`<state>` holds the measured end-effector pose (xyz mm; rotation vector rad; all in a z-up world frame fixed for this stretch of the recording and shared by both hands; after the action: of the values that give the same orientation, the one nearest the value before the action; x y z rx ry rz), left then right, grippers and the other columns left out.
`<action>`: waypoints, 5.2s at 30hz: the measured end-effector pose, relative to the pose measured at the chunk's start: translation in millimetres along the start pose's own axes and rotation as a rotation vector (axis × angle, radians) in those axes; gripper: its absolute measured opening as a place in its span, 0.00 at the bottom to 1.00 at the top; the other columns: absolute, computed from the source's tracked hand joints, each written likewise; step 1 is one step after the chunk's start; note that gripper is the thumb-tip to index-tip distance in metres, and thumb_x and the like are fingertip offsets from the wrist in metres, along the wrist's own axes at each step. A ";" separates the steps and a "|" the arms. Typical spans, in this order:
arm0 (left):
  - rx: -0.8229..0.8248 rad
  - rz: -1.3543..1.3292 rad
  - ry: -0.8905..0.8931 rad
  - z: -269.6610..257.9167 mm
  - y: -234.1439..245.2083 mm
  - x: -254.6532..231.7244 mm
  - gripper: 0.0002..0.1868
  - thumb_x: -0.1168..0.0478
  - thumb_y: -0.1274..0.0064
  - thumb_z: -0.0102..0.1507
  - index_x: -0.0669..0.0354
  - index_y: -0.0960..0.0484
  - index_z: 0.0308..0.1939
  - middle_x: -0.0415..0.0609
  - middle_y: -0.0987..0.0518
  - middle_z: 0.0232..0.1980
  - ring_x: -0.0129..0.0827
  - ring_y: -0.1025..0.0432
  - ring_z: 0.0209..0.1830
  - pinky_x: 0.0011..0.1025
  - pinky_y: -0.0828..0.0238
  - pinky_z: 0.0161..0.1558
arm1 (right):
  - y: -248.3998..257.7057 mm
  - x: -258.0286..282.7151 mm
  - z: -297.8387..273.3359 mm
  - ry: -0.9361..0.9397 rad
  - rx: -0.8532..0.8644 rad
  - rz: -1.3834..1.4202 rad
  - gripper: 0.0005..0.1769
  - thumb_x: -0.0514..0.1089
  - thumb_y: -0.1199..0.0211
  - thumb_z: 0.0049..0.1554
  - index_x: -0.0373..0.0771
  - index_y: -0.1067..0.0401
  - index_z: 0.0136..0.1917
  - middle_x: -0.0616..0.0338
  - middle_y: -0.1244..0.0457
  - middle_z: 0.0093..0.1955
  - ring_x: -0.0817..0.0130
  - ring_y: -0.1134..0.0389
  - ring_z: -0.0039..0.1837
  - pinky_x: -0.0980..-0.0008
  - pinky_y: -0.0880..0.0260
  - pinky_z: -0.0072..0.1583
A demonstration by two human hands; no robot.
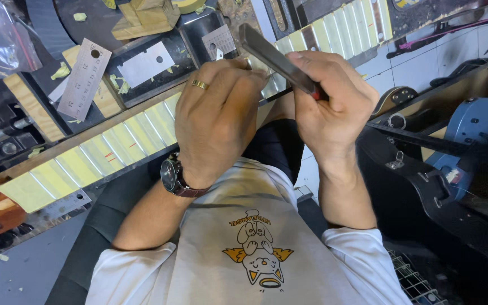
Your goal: The person uses a metal file to smooth the edges of the frets on a guitar neck. The fretboard is taped off to protect the wood, and the person works methodically along the length of the neck, filing each fret individually.
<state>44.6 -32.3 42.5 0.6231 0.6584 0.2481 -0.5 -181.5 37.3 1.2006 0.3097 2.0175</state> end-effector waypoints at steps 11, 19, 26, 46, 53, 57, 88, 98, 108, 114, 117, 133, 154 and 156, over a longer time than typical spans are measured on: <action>0.070 -0.008 -0.006 -10.2 -5.5 -2.2 0.07 0.72 0.47 0.74 0.62 0.14 0.48 0.50 0.19 0.43 0.44 0.22 0.49 0.47 0.25 0.63 | 4.9 2.0 -9.3 -0.009 -0.023 0.021 0.08 0.18 0.38 0.64 0.25 0.24 0.51 0.38 0.28 0.51 0.45 0.22 0.53 0.56 0.20 0.59; 0.053 -0.008 -0.017 -8.2 -3.7 -2.9 0.08 0.72 0.48 0.74 0.64 0.13 0.47 0.51 0.18 0.42 0.44 0.23 0.49 0.47 0.24 0.62 | 3.1 -1.4 -12.0 -0.001 -0.014 0.024 0.07 0.18 0.35 0.63 0.24 0.24 0.51 0.36 0.28 0.51 0.44 0.22 0.54 0.57 0.20 0.59; 0.026 -0.012 -0.065 -9.5 -1.1 -5.5 0.08 0.71 0.46 0.74 0.63 0.13 0.43 0.47 0.16 0.42 0.43 0.21 0.49 0.47 0.26 0.64 | 5.1 -0.6 -17.1 -0.007 -0.062 0.053 0.07 0.20 0.37 0.65 0.26 0.24 0.52 0.38 0.28 0.51 0.46 0.23 0.52 0.57 0.21 0.57; -0.015 -0.046 -0.161 -12.2 1.4 -10.1 0.04 0.72 0.41 0.72 0.65 0.13 0.43 0.50 0.15 0.41 0.43 0.19 0.46 0.48 0.22 0.62 | 7.6 -8.0 -28.0 0.023 -0.109 0.062 0.15 0.13 0.39 0.58 0.26 0.23 0.52 0.36 0.28 0.50 0.46 0.23 0.52 0.58 0.19 0.56; 0.007 -0.046 -0.154 -11.7 0.4 -8.9 0.02 0.71 0.40 0.73 0.65 0.14 0.45 0.49 0.15 0.42 0.42 0.20 0.46 0.48 0.22 0.62 | 7.3 -11.0 -28.6 0.045 -0.101 0.092 0.14 0.14 0.38 0.59 0.26 0.24 0.52 0.36 0.28 0.50 0.45 0.23 0.52 0.58 0.18 0.55; 0.012 -0.049 -0.151 -11.6 0.5 -8.9 0.03 0.71 0.40 0.72 0.65 0.13 0.44 0.49 0.15 0.42 0.42 0.20 0.46 0.48 0.22 0.62 | 6.7 -12.4 -30.1 0.051 -0.086 0.100 0.15 0.14 0.36 0.60 0.27 0.24 0.54 0.35 0.29 0.52 0.45 0.22 0.52 0.59 0.18 0.55; 0.419 -0.145 -0.234 -20.8 0.1 -1.1 0.10 0.74 0.37 0.75 0.58 0.17 0.41 0.46 0.17 0.65 0.57 0.29 0.72 0.77 0.48 0.76 | 43.4 22.1 -114.0 -0.534 0.198 -0.122 0.24 0.35 0.41 0.71 0.31 0.35 0.78 0.50 0.26 0.58 0.75 0.30 0.45 0.75 0.25 0.52; 0.372 -0.045 -0.274 -18.8 1.3 -2.1 0.10 0.68 0.34 0.73 0.52 0.15 0.38 0.45 0.14 0.63 0.51 0.26 0.69 0.63 0.34 0.70 | 25.8 33.2 -119.2 -0.424 0.190 -0.131 0.21 0.26 0.40 0.68 0.25 0.33 0.74 0.40 0.27 0.59 0.60 0.22 0.57 0.67 0.20 0.65; 0.369 -0.135 -0.267 -18.5 2.4 2.6 0.09 0.68 0.42 0.76 0.58 0.18 0.39 0.47 0.14 0.63 0.51 0.27 0.70 0.62 0.35 0.68 | 0.1 43.8 -73.5 -0.265 0.291 -0.370 0.25 0.23 0.46 0.72 0.30 0.35 0.80 0.50 0.37 0.48 0.57 0.38 0.44 0.62 0.29 0.54; 0.361 -0.151 -0.295 -20.3 2.6 4.5 0.09 0.69 0.44 0.75 0.56 0.20 0.40 0.50 0.17 0.65 0.54 0.25 0.68 0.61 0.34 0.67 | 20.3 50.4 -88.0 -0.521 0.091 -0.166 0.22 0.33 0.46 0.72 0.24 0.36 0.77 0.38 0.28 0.56 0.59 0.23 0.54 0.67 0.24 0.63; 0.351 -0.155 -0.281 -18.7 2.6 4.1 0.09 0.68 0.46 0.76 0.56 0.19 0.39 0.48 0.15 0.63 0.53 0.25 0.68 0.61 0.34 0.67 | 22.1 41.9 -105.1 -0.560 0.080 -0.119 0.21 0.33 0.45 0.72 0.25 0.35 0.76 0.37 0.28 0.59 0.59 0.22 0.54 0.69 0.23 0.63; 0.328 -0.094 -0.253 -14.8 2.9 0.4 0.10 0.67 0.50 0.77 0.59 0.16 0.42 0.48 0.15 0.61 0.48 0.25 0.67 0.62 0.29 0.65 | -2.3 53.1 -74.7 -0.254 0.271 -0.481 0.25 0.20 0.51 0.68 0.26 0.32 0.76 0.53 0.40 0.43 0.59 0.41 0.40 0.64 0.34 0.45; 0.301 -0.054 -0.143 -9.0 4.5 6.5 0.12 0.66 0.56 0.79 0.58 0.21 0.41 0.50 0.15 0.64 0.46 0.23 0.66 0.53 0.26 0.65 | 0.3 61.9 -66.2 -0.305 0.339 -0.493 0.21 0.25 0.48 0.73 0.26 0.33 0.78 0.55 0.45 0.40 0.61 0.45 0.39 0.61 0.38 0.43; 0.292 -0.067 -0.155 -8.7 4.3 6.3 0.09 0.66 0.54 0.77 0.58 0.22 0.43 0.53 0.15 0.63 0.47 0.21 0.65 0.54 0.25 0.63 | 14.6 70.5 -82.6 -0.339 0.319 -0.479 0.24 0.18 0.47 0.67 0.23 0.33 0.75 0.51 0.37 0.43 0.61 0.39 0.40 0.67 0.36 0.43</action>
<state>43.8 -22.4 36.7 0.8891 0.5685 0.0398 -95.6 -128.1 47.3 1.4723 0.6943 1.3602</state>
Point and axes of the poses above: each hand's wrist, its own z-axis towards the middle knuckle, its own y-axis out of the back of the hand, x = y × z, the point moved 7 cm from there along z, towards the middle knuckle
